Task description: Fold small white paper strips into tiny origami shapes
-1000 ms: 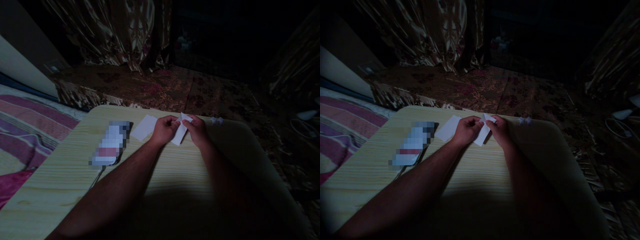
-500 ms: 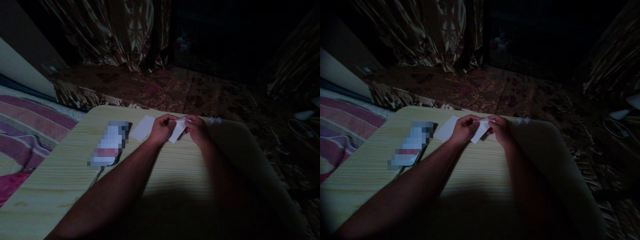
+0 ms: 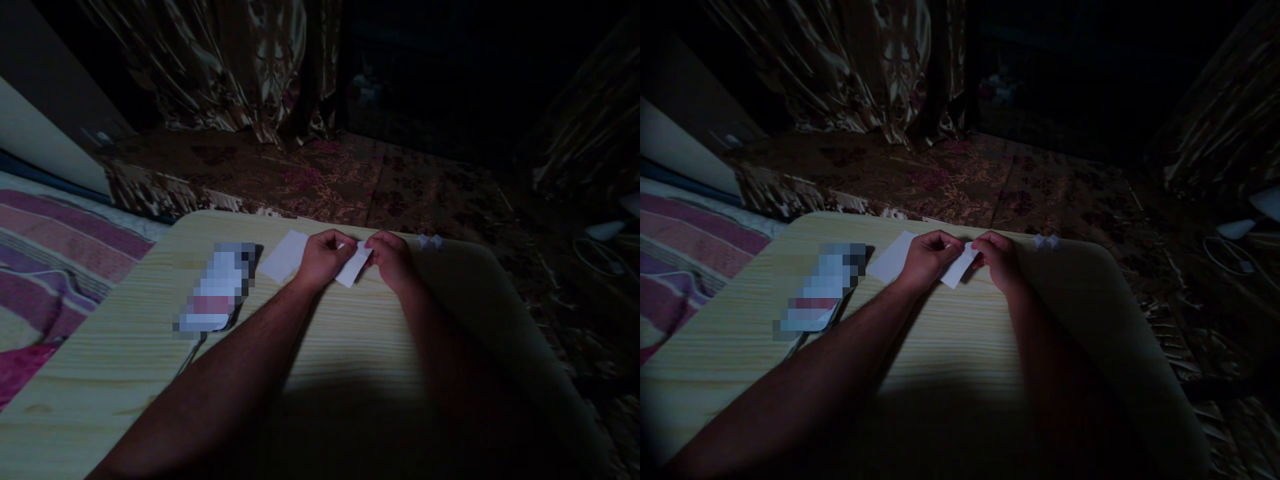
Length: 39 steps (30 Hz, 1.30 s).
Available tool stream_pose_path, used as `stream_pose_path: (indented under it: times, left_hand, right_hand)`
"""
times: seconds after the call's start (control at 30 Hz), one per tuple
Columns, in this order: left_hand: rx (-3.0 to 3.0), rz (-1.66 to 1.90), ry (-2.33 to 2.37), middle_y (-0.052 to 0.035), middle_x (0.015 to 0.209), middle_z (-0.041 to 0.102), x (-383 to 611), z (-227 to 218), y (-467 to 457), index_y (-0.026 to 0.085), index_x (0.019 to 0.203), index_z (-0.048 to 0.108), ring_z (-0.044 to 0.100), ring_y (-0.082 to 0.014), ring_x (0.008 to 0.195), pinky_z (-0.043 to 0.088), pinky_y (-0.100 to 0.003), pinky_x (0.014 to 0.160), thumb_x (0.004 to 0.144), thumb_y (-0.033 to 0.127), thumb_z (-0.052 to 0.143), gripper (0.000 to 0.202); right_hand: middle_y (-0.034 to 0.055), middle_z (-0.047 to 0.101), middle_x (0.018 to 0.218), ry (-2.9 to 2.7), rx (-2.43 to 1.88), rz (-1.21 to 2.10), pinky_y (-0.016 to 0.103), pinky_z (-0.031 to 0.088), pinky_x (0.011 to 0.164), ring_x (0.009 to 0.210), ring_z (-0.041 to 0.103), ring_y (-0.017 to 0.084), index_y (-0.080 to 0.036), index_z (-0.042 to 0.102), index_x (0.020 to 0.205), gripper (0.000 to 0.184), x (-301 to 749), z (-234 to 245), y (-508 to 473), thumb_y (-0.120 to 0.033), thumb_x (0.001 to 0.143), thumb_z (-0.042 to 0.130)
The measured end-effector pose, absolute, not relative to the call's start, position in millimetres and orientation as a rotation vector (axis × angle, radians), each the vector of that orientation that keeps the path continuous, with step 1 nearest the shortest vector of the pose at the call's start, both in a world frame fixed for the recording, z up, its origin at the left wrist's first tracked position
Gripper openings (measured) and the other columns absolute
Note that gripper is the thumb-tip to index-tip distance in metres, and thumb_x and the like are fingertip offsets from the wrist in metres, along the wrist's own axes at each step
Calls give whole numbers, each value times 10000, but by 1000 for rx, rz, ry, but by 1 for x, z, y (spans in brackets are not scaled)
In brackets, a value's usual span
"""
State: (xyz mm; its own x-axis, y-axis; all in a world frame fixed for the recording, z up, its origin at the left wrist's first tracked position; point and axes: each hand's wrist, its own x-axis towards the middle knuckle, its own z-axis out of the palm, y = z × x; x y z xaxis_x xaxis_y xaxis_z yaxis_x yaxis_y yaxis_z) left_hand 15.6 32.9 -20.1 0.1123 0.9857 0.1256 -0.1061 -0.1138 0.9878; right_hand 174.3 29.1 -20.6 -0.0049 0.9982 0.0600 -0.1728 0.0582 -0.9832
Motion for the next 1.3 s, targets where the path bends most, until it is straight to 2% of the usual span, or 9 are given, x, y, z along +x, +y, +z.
stream_pose_path:
  times: [0.1, 0.27, 0.67, 0.97, 1.03, 1.2, 1.3]
  left_hand:
    - [1281, 1256, 984, -20, 699, 665, 17, -20, 32, 151, 813, 660, 562, -115, 550, 428, -223, 512, 643, 283, 736, 228]
    - [1269, 1243, 1001, -9, 697, 657, 17, -19, 32, 161, 859, 651, 562, -114, 536, 421, -215, 491, 643, 262, 725, 249]
    - [1327, 1197, 1012, -34, 747, 675, 16, -22, 34, 147, 890, 671, 570, -120, 565, 428, -223, 515, 660, 286, 714, 272]
    - [1546, 1188, 1086, -31, 698, 653, 15, -22, 35, 139, 775, 677, 529, -113, 575, 388, -224, 533, 718, 384, 681, 252]
    - [1554, 1188, 1084, -27, 696, 644, 14, -23, 35, 137, 780, 669, 520, -108, 570, 384, -222, 530, 734, 395, 668, 261]
    - [1491, 1177, 1052, -16, 686, 625, 14, -24, 35, 139, 794, 649, 509, -103, 554, 384, -219, 517, 743, 415, 660, 282]
    - [1517, 1158, 1038, -18, 701, 629, 15, -23, 35, 139, 789, 645, 514, -104, 575, 392, -218, 532, 746, 410, 660, 274]
  right_hand:
    - [-38, 616, 642, -1138, -1050, 1190, 238, 470, 453, 533, 564, 126, -212, 533, 786, 225, 171, -22, 29, -306, 649, 685]
    - [-35, 660, 704, -1155, -1069, 1146, 241, 478, 468, 558, 582, 133, -227, 519, 952, 355, 170, -24, 30, -288, 641, 679]
    - [-37, 658, 684, -1178, -1018, 1111, 242, 453, 535, 554, 569, 117, -208, 537, 976, 343, 170, -25, 30, -246, 664, 674]
    - [-11, 680, 733, -1214, -1028, 1109, 261, 467, 614, 630, 600, 129, -194, 587, 1009, 379, 169, -24, 28, -262, 656, 707]
    - [-10, 675, 712, -1218, -1049, 1106, 256, 460, 588, 605, 590, 126, -187, 608, 974, 344, 169, -24, 28, -283, 658, 707]
    - [-9, 637, 623, -1232, -1104, 1105, 230, 410, 517, 545, 547, 107, -166, 619, 728, 191, 170, -25, 30, -319, 660, 710]
    - [-21, 614, 601, -1237, -1096, 1097, 231, 401, 521, 543, 532, 105, -173, 619, 721, 169, 170, -26, 30, -308, 664, 704]
